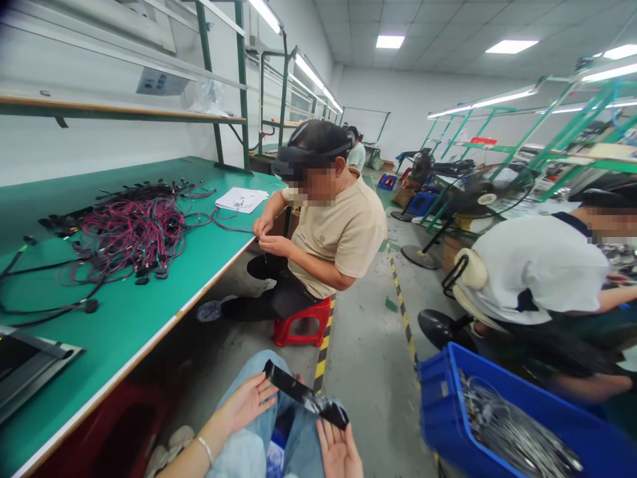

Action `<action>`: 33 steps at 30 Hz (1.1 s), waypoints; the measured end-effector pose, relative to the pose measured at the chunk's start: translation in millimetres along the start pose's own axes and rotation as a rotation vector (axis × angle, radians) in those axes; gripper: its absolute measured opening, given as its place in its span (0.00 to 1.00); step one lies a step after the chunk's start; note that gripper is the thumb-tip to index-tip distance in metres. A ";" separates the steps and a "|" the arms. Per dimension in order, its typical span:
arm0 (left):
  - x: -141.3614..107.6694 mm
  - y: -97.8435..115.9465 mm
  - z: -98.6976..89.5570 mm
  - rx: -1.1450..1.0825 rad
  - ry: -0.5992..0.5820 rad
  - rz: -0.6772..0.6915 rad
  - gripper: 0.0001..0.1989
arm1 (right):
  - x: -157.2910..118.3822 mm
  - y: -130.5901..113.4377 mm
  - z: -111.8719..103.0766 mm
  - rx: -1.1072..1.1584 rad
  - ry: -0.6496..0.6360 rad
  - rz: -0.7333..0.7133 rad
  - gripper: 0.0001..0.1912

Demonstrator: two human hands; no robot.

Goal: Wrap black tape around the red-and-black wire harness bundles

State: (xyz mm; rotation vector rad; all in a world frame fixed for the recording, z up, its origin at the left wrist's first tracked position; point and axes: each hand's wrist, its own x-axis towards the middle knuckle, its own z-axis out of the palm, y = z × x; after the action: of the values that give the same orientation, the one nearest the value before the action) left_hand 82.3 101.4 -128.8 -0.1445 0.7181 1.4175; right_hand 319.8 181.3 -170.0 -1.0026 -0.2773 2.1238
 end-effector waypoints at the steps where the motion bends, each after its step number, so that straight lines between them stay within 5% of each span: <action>1: 0.3 -0.1 -0.3 0.005 0.003 -0.001 0.06 | -0.4 -0.1 0.4 0.004 0.000 0.003 0.21; 33: 2.4 -1.9 -1.9 0.017 0.038 0.002 0.08 | 8.6 0.2 -8.6 0.091 0.032 0.038 0.19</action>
State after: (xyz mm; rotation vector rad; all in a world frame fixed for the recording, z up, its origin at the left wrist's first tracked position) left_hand 83.3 102.2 -132.2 -0.1574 0.7613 1.4136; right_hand 322.5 186.3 -180.8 -0.9948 -0.1458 2.1331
